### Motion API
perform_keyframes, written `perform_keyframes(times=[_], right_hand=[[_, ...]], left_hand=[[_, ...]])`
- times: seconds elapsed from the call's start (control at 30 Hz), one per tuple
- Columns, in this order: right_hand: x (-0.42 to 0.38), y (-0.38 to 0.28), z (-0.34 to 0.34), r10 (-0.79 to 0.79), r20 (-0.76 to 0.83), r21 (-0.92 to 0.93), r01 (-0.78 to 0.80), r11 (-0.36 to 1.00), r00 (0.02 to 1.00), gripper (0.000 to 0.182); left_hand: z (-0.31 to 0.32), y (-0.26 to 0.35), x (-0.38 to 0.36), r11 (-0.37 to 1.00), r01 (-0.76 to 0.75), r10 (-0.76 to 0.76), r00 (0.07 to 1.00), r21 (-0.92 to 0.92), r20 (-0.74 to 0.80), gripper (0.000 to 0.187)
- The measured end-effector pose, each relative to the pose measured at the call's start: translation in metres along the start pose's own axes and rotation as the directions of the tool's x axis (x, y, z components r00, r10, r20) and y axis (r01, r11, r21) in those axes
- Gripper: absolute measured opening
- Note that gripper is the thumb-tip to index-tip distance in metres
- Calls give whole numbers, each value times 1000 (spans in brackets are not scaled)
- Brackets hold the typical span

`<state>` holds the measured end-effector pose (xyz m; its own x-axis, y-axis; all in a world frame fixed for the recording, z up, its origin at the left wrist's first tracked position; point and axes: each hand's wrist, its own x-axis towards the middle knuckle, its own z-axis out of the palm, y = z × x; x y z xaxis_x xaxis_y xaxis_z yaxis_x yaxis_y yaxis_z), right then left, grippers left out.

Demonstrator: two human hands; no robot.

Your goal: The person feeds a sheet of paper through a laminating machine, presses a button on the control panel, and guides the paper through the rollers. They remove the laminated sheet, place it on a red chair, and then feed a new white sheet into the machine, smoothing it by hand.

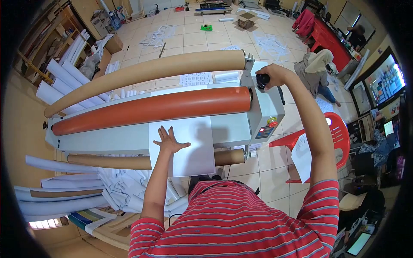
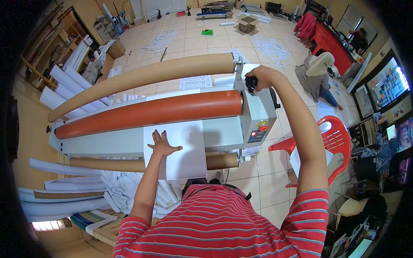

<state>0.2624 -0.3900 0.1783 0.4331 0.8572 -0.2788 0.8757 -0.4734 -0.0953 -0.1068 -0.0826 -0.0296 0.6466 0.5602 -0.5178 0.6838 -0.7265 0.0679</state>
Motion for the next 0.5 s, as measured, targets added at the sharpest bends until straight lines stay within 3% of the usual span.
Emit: perform_keyframes(times=[0.03,0.1,0.13,0.2,0.23,0.4,0.47,0.5], right_hand=[[0,-2,0,-1,2,0,1,1000,1000,71],[-3,-20,-4,253,-14,-14,-253,967,967,62],[2,-29,-4,253,-12,-13,-253,967,967,62],[11,-41,-3,543,-28,-118,-542,832,839,61],[14,-44,-3,577,-31,-100,-577,811,816,62],[17,-44,-1,640,-35,-29,-641,767,768,57],[13,-40,-2,558,3,-70,-556,828,830,58],[4,-27,0,469,-12,0,-469,883,883,67]], left_hand=[[0,0,0,1000,2,-2,1000,1,0,136],[0,-1,-1,1000,6,-6,1000,5,3,136],[0,-1,-1,1000,5,-5,1000,4,2,136],[-1,0,-1,1000,2,-2,1000,4,2,136],[-1,1,-2,1000,3,-3,1000,1,-2,136],[0,1,-2,1000,-10,10,1000,-7,-7,136],[3,0,1,1000,-2,1,1000,-9,-29,136],[4,0,2,1000,-6,5,1000,-9,-27,136]])
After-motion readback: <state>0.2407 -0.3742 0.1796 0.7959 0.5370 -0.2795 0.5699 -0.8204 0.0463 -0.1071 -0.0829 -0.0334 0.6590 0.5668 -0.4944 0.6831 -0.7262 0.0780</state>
